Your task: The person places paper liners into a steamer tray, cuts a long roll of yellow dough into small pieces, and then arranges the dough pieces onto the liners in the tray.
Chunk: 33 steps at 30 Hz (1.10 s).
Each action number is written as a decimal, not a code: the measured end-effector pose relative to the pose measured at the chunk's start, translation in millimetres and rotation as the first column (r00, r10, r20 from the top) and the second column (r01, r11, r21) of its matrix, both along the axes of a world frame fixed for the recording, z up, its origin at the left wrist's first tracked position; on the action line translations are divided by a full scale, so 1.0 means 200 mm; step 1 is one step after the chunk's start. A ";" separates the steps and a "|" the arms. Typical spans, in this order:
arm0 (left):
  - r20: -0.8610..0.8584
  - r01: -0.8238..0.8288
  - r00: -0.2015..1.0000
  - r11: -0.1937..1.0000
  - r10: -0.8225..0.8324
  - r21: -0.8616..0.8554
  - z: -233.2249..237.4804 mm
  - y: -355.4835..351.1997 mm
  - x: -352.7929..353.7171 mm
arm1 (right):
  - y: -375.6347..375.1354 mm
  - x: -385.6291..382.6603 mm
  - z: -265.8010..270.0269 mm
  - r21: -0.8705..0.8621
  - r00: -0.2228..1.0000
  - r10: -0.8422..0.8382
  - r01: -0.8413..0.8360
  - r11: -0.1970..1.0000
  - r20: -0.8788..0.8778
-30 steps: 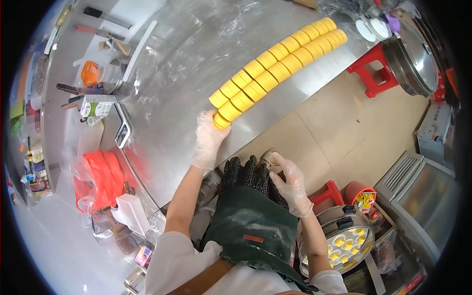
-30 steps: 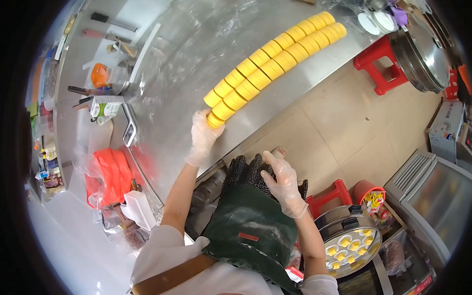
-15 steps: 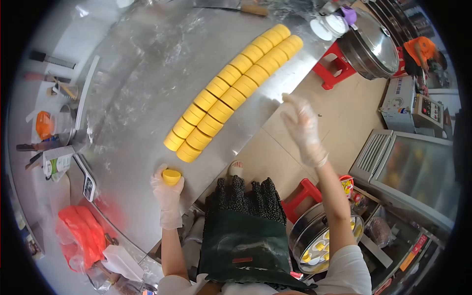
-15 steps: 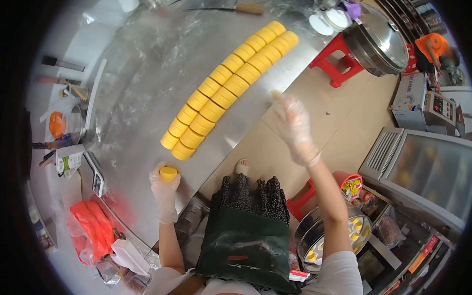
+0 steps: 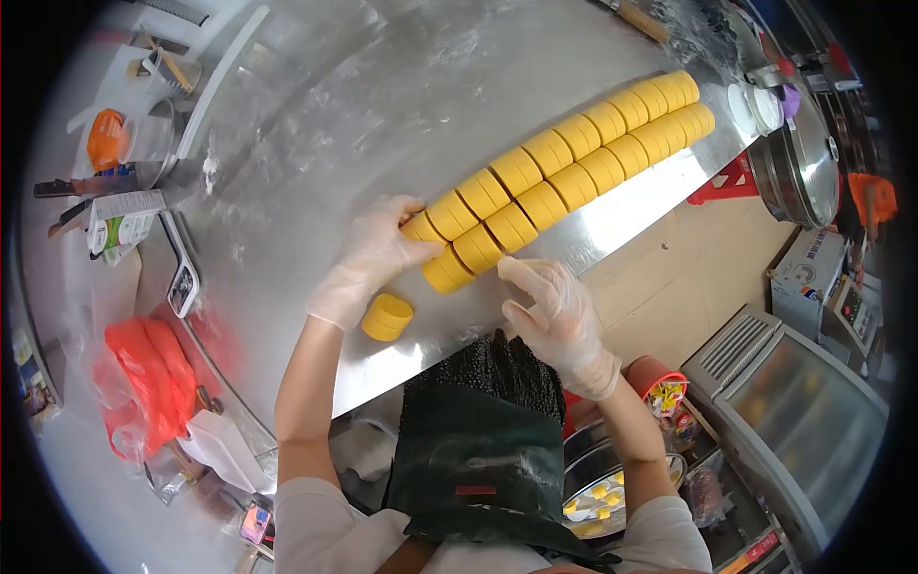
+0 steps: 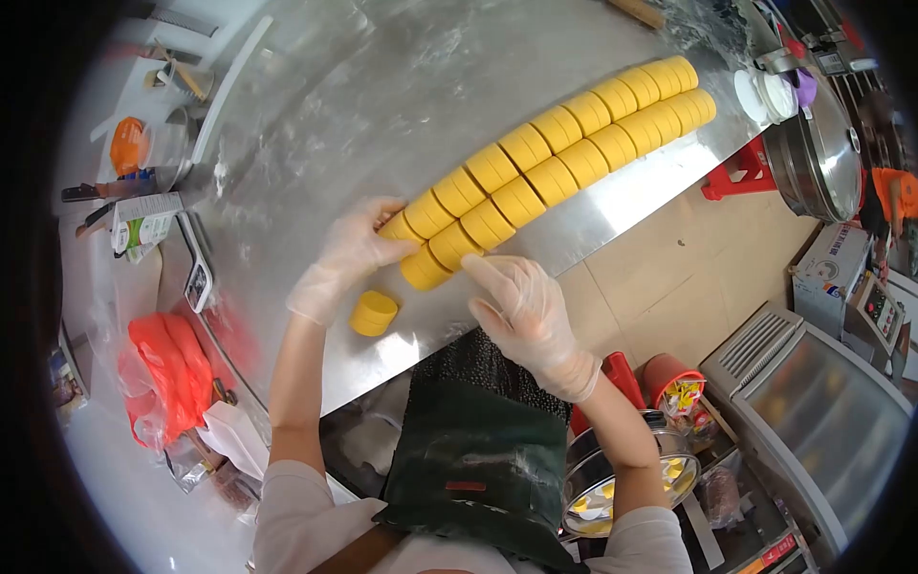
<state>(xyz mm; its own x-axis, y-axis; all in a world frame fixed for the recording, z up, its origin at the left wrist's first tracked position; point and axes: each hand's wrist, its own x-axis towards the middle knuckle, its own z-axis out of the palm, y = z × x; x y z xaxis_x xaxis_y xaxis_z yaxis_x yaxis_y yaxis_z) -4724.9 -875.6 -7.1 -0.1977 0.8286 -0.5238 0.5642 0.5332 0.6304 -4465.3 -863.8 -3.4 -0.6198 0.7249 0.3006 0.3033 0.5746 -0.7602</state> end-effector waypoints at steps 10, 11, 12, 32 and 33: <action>0.080 -0.139 0.988 0.982 0.130 0.126 -0.08 -0.10 0.10 | -0.18 0.07 -0.10 -0.215 0.993 -0.117 0.109 0.970 -0.028; 0.066 -0.153 0.987 0.974 0.144 0.166 -0.08 -0.11 0.11 | -0.18 0.06 -0.10 -0.203 0.994 -0.108 0.100 0.974 -0.027; 0.053 -0.159 0.987 0.960 0.150 0.233 -0.07 -0.13 0.13 | -0.16 0.05 -0.09 -0.181 0.995 -0.099 0.092 0.979 -0.026; -0.392 -0.164 0.869 0.924 0.300 0.345 -0.19 -0.74 0.25 | 0.28 -0.89 -0.17 0.201 0.702 0.402 -0.608 0.768 0.588; -0.397 -0.157 0.867 0.923 0.299 0.352 -0.20 -0.74 0.24 | 0.28 -0.91 -0.17 0.200 0.704 0.408 -0.610 0.767 0.581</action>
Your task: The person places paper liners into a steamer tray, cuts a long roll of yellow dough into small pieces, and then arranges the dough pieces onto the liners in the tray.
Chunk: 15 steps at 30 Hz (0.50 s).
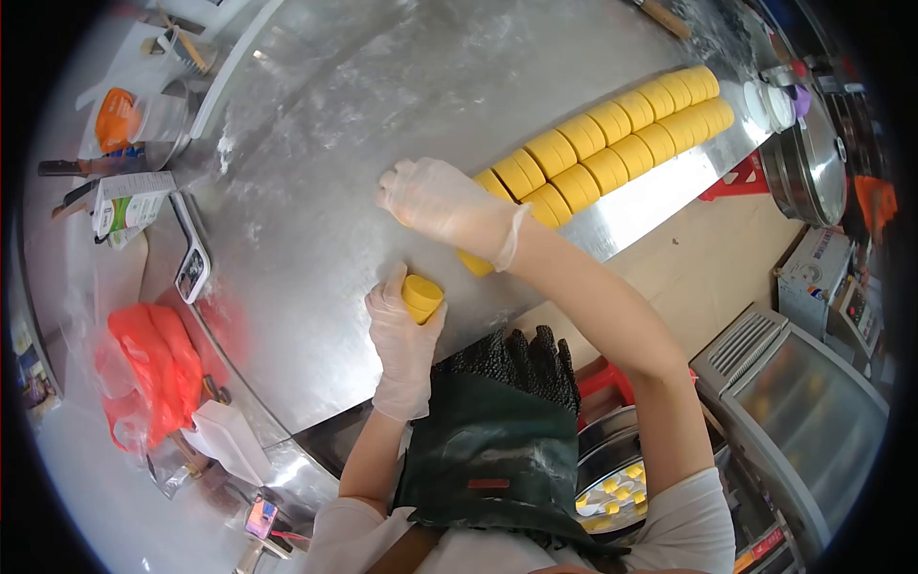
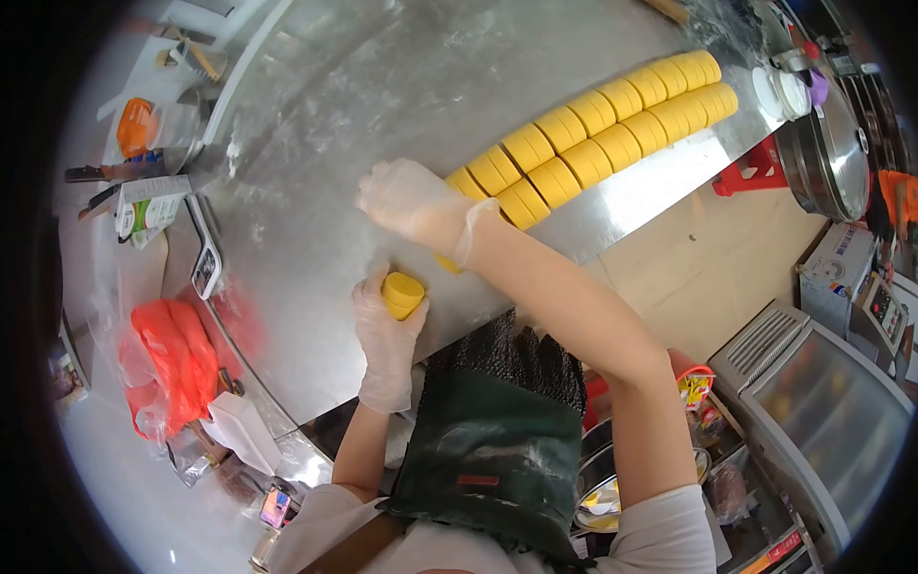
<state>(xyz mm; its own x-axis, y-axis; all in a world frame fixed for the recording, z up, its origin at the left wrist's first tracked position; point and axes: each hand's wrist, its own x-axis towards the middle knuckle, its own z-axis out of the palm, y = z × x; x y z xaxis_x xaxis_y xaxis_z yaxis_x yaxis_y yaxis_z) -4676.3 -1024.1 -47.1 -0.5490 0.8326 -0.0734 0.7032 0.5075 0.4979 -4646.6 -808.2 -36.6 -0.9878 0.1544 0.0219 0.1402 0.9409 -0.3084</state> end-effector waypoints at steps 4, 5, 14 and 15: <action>0.076 0.005 0.997 0.999 -0.008 0.048 -0.03 0.00 -0.08 | -0.01 -0.04 -0.04 -0.208 0.988 -0.137 0.121 0.971 -0.066; 0.124 0.012 0.992 0.998 -0.020 0.065 -0.03 0.00 -0.12 | 0.00 -0.04 -0.07 -0.302 0.971 -0.222 0.187 0.935 -0.085; 0.788 0.216 0.612 0.973 -0.070 -0.082 0.27 0.06 0.06 | -0.53 0.95 0.18 -0.888 0.368 -0.907 0.320 0.330 -0.205; 0.797 0.295 0.596 0.951 -0.103 -0.098 0.23 0.10 0.21 | -0.64 1.14 0.13 -0.918 0.220 -0.967 0.343 0.200 -0.128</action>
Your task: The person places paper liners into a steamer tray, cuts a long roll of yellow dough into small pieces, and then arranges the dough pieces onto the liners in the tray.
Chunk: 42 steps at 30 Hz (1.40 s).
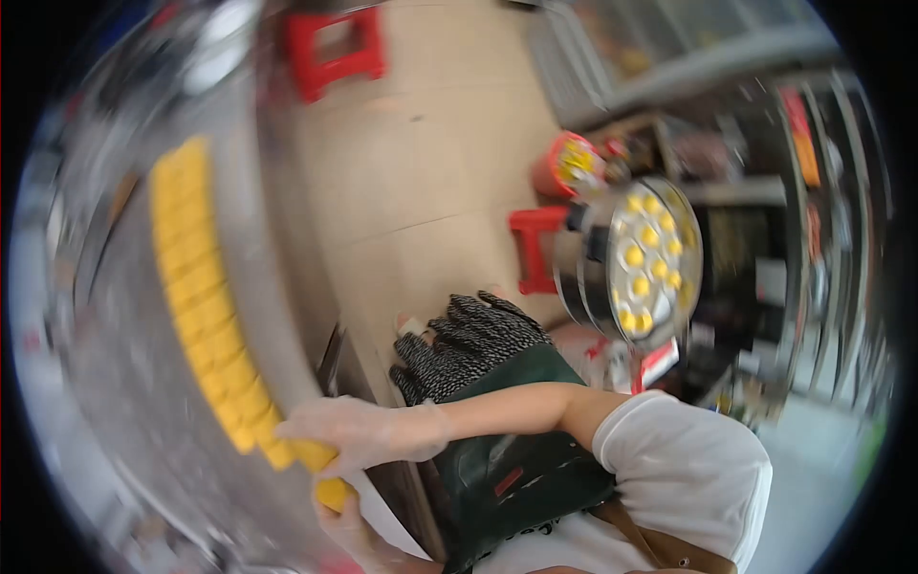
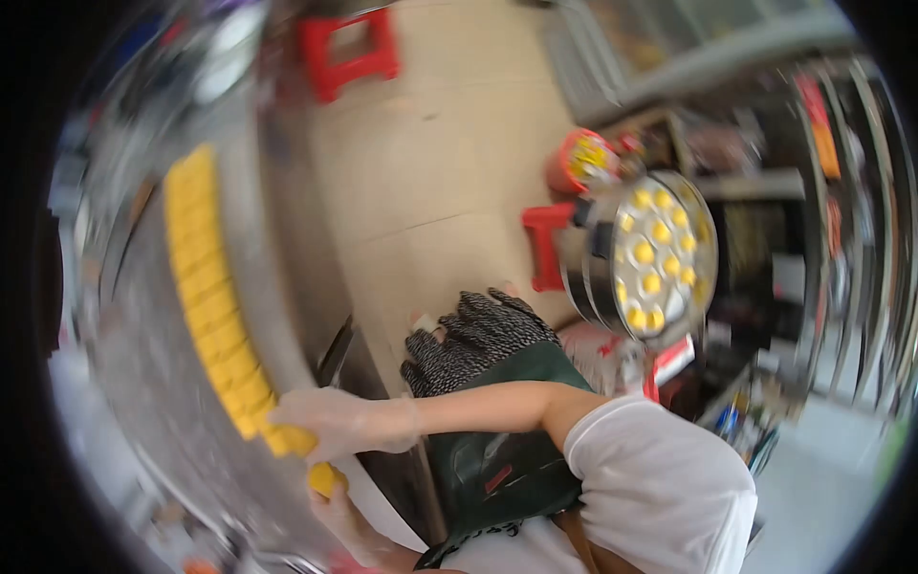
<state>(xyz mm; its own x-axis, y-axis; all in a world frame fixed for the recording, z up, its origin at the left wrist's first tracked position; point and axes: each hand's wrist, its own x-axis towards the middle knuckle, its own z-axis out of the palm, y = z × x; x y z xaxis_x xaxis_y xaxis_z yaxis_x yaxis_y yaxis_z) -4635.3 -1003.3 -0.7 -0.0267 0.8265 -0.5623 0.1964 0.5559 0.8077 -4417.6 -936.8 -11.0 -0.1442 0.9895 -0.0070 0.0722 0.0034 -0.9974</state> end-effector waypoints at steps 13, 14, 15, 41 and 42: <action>-0.047 0.892 0.453 0.451 -0.890 0.033 -0.23 -0.38 1.83 | -2.41 1.85 -0.43 0.000 -0.300 -0.571 0.885 -0.465 0.764; -0.028 0.909 0.417 0.416 -0.908 0.034 -0.26 -0.45 1.91 | -2.56 1.93 -0.47 0.086 -0.413 -0.482 0.821 -0.565 0.773; -0.004 0.923 0.384 0.383 -0.923 0.038 -0.31 -0.53 2.00 | -2.77 1.98 -0.60 0.188 -0.491 -0.392 0.778 -0.600 0.778; 0.015 0.885 0.459 0.456 -0.888 -0.090 -0.40 -0.92 2.51 | -2.92 1.98 -0.63 0.084 -0.383 -0.408 0.806 -0.586 0.829; 0.010 0.877 0.475 0.473 -0.880 -0.086 -0.40 -0.87 2.47 | -2.89 1.88 -0.62 0.116 -0.389 -0.423 0.833 -0.541 0.818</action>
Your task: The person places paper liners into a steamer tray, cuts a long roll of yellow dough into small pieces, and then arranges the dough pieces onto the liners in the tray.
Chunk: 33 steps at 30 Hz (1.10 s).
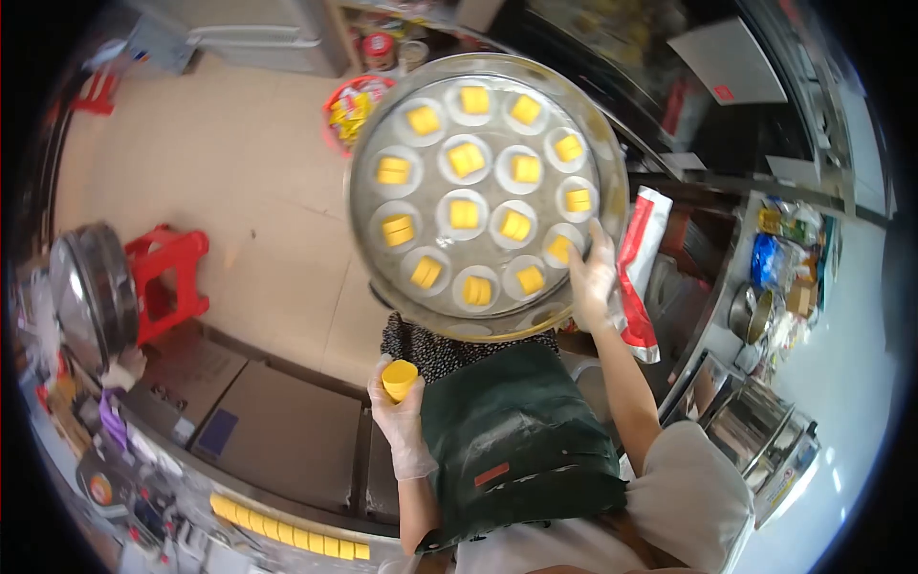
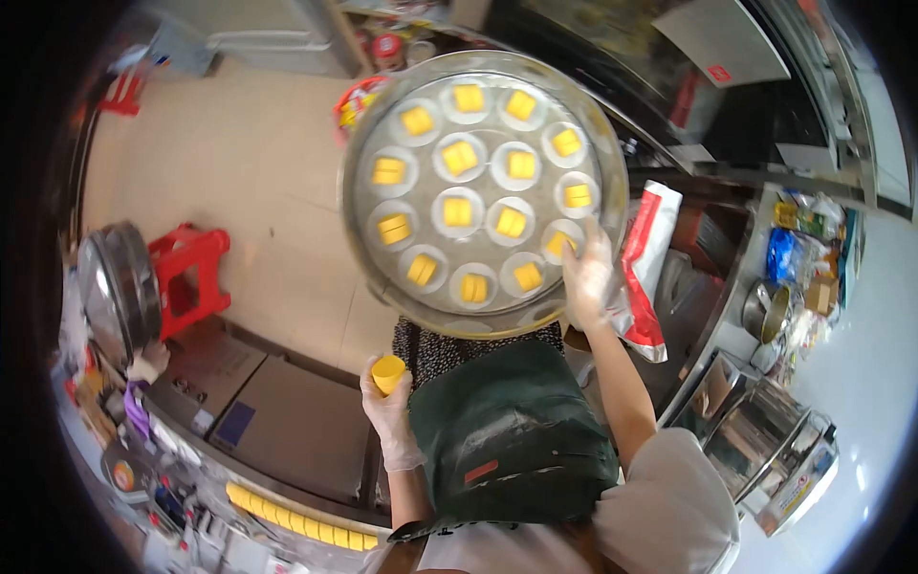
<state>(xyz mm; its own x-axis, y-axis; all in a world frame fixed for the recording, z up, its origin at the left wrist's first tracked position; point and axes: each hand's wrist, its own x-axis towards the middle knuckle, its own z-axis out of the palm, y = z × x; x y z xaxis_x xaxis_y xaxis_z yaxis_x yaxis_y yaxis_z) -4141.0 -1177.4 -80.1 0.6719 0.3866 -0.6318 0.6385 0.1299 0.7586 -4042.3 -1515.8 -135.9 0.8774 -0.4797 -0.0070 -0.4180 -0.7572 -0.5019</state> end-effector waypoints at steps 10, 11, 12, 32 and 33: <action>0.065 -0.253 0.963 0.787 0.263 0.562 0.27 0.77 -0.89 | 0.83 -0.75 0.30 0.478 0.898 0.439 -0.380 0.792 -0.013; 0.089 -0.343 0.929 0.741 0.360 0.577 0.33 0.83 -1.07 | 0.88 -0.82 0.34 0.535 0.867 0.498 -0.426 0.730 0.010; 0.116 -0.419 0.891 0.696 0.440 0.583 0.39 0.85 -1.26 | 0.91 -0.89 0.39 0.581 0.840 0.542 -0.456 0.674 0.032; -0.133 0.127 0.699 0.062 0.703 0.990 0.61 0.78 -2.14 | 0.50 -0.87 0.35 0.037 0.952 0.283 -0.289 0.956 0.115; -0.069 -0.025 0.849 0.169 0.524 0.985 0.60 0.78 -1.89 | 0.35 -0.80 0.26 -0.064 0.983 0.150 -0.144 0.988 0.106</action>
